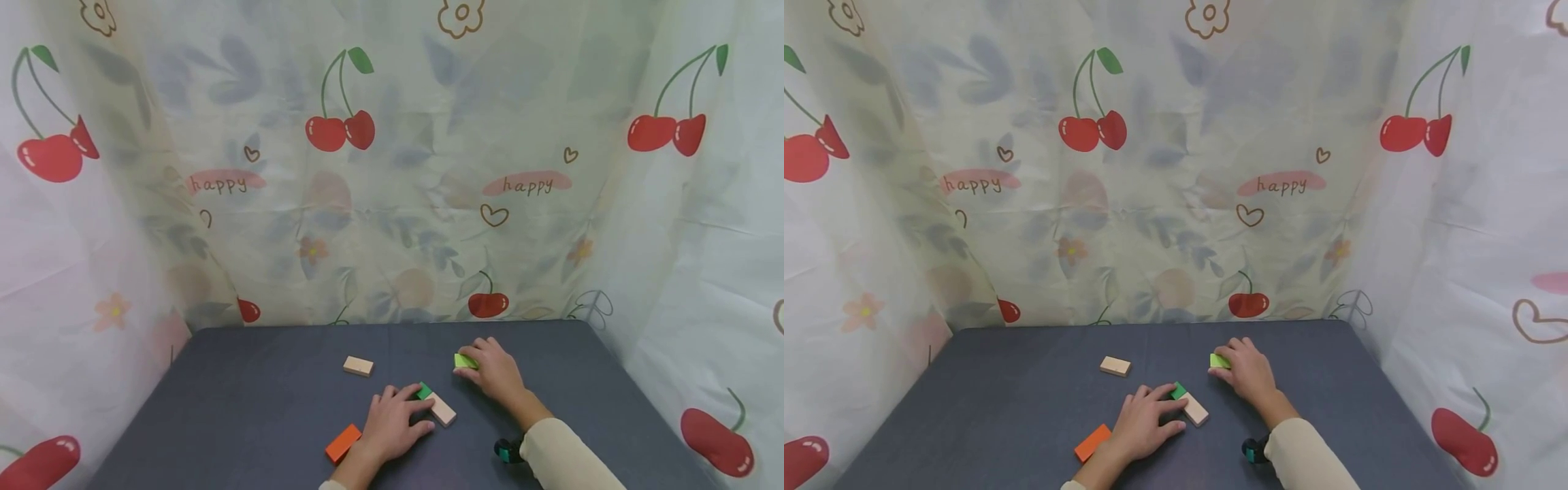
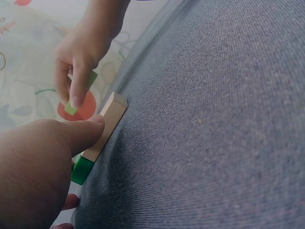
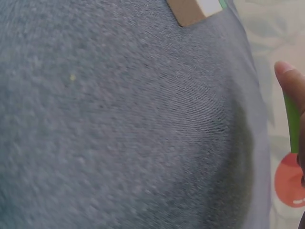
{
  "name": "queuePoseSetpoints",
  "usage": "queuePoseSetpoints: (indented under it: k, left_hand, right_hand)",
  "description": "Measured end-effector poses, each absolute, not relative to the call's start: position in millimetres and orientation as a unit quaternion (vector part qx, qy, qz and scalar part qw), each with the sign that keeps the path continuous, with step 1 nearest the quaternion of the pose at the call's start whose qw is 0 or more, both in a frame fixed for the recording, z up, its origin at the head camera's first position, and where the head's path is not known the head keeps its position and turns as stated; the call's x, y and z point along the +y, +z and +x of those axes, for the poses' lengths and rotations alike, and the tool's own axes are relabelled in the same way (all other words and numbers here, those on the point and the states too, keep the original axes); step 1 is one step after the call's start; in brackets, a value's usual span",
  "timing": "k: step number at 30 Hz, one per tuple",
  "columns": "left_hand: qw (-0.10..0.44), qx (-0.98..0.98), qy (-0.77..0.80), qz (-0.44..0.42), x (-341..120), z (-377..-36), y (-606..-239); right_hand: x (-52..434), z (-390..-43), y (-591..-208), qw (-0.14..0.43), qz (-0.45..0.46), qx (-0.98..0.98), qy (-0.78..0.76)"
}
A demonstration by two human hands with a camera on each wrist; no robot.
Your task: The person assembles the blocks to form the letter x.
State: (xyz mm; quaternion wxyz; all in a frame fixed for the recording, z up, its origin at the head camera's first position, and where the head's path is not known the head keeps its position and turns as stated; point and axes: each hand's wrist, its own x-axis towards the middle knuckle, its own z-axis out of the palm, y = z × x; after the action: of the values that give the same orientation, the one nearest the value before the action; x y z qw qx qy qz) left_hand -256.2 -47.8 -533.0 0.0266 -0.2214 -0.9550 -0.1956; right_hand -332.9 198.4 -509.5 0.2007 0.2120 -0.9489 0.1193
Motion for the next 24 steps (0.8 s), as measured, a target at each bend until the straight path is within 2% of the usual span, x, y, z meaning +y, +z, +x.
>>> queuePoseSetpoints:
  k: [24]
  left_hand:
    - [0.029, -0.955, -0.197, -0.221, -46.7, -254.8, -531.3]
  right_hand:
    - [181.5, -328.5, -527.1, 0.172, 0.211, -0.953, 0.135]
